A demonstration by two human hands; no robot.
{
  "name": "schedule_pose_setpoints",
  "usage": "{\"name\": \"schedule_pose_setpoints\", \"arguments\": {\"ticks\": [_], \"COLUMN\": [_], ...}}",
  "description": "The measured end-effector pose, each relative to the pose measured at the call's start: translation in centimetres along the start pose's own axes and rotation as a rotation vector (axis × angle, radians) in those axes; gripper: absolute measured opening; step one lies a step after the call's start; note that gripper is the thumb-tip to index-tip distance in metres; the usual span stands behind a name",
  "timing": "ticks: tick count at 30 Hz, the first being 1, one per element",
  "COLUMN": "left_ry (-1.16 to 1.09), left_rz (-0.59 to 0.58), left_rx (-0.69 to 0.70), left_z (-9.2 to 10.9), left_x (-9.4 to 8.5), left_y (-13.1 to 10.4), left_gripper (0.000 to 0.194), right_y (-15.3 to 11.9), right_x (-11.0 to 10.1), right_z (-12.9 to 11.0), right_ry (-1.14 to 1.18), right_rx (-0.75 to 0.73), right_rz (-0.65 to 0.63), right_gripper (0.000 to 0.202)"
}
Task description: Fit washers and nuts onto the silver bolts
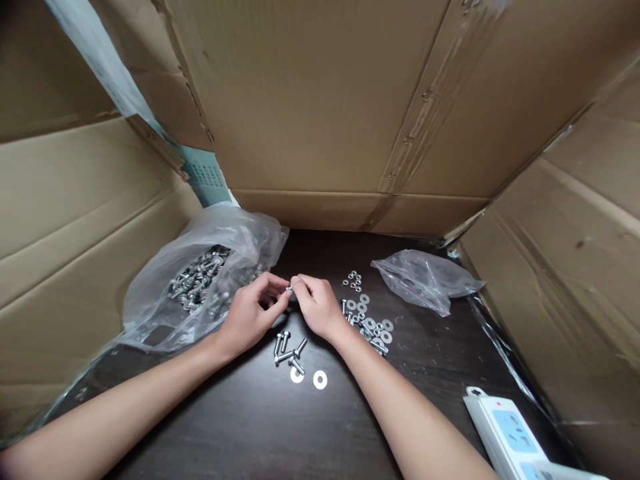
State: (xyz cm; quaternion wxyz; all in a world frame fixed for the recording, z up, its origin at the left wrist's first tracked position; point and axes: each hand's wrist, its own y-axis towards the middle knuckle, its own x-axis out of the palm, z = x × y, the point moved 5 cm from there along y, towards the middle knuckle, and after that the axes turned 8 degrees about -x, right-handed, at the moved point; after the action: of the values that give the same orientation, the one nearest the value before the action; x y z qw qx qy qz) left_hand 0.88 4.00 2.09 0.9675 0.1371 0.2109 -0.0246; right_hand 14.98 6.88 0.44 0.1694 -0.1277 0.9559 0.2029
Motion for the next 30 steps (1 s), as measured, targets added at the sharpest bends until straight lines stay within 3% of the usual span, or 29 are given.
{"name": "schedule_pose_setpoints", "arguments": {"ticks": [9, 17, 30], "left_ry": [-0.038, -0.071, -0.072], "left_rz": [-0.021, -0.043, -0.019], "left_rx": [-0.029, -0.041, -0.042], "left_z": [-0.34, -0.28, -0.38], "left_x": [0.26, 0.24, 0.26], "left_y": [0.06, 0.03, 0.21], "left_gripper": [0.006, 0.006, 0.006], "right_y": [-0.07, 0.01, 0.03], "right_x": [0.14, -0.25, 0.26], "right_z": [-0.21, -0.76, 0.0], "right_ry": [0.038, 0.085, 0.062], "right_rx": [0.001, -0.041, 0.01], "right_rz": [-0.028, -0.033, -0.028], "right_gripper": [0.041, 0.018, 0.041]}}
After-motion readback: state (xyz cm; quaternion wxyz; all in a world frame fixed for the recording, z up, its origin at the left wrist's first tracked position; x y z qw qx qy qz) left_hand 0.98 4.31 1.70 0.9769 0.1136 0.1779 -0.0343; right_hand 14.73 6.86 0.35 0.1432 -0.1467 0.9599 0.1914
